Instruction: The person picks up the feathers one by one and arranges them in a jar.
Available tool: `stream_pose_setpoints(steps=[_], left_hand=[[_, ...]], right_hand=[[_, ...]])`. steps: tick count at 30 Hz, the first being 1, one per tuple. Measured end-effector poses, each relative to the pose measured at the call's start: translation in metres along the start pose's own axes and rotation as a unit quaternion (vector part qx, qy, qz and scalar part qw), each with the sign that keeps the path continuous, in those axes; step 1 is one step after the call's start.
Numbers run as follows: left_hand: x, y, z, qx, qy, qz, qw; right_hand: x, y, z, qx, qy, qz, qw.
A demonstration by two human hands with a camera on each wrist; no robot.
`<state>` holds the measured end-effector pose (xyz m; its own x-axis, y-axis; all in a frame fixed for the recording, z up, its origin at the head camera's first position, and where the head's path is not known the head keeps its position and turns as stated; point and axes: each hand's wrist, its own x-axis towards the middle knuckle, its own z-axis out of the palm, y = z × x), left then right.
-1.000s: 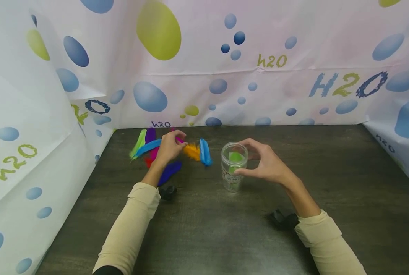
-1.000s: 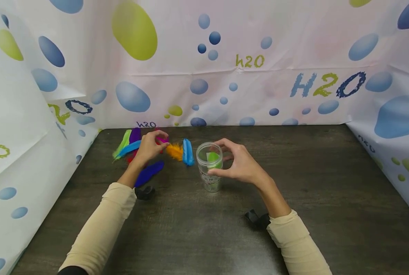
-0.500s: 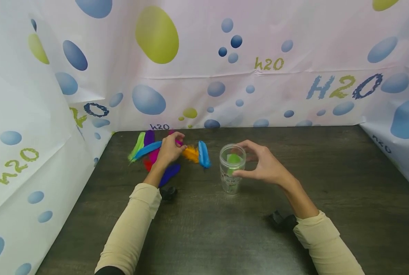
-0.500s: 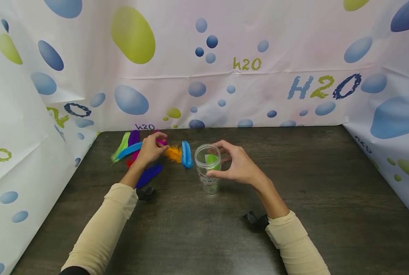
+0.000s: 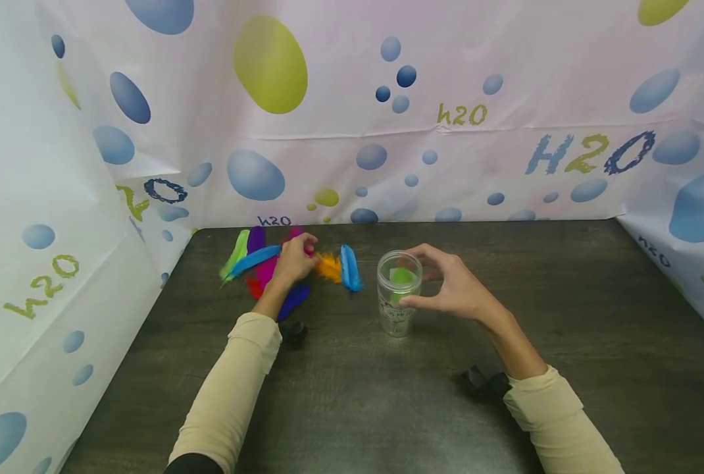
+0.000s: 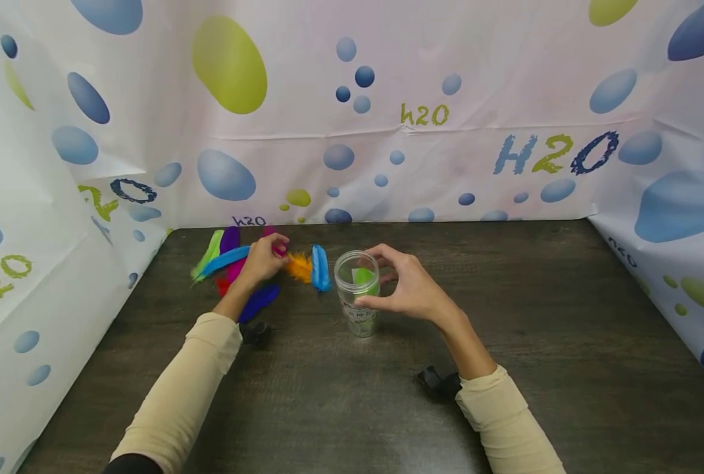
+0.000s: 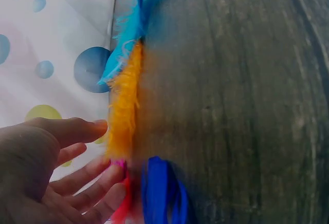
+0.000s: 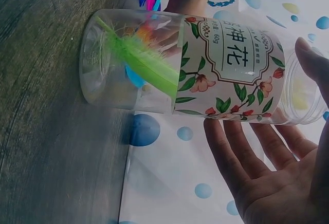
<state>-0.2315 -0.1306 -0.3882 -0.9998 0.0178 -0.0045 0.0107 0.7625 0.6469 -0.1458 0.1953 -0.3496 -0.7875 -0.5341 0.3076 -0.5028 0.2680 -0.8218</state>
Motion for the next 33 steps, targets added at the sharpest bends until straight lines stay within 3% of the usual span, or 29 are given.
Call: stream_pose_setpoints(steps=[10, 16, 21, 25, 33], left_hand=[[-0.001, -0.005, 0.002, 0.007, -0.014, -0.012, 0.9998], [0.001, -0.008, 0.0, -0.016, 0.001, 0.019, 0.9997], [0.0, -0.006, -0.005, -0.101, 0.013, 0.018, 0.9946], [0.0, -0.006, -0.009, -0.189, 0.022, 0.002, 0.9818], [-0.003, 0.0, -0.015, -0.265, 0.027, 0.001, 0.9638]], right_hand=[[0.002, -0.002, 0.001, 0.003, -0.004, -0.003, 1.0], [0.004, -0.001, 0.0, -0.006, -0.003, -0.014, 0.9999], [0.004, -0.001, 0.0, -0.003, -0.005, -0.011, 0.9999], [0.003, 0.0, -0.001, -0.003, -0.005, -0.007, 1.0], [0.001, 0.0, -0.002, -0.006, -0.003, 0.001, 1.0]])
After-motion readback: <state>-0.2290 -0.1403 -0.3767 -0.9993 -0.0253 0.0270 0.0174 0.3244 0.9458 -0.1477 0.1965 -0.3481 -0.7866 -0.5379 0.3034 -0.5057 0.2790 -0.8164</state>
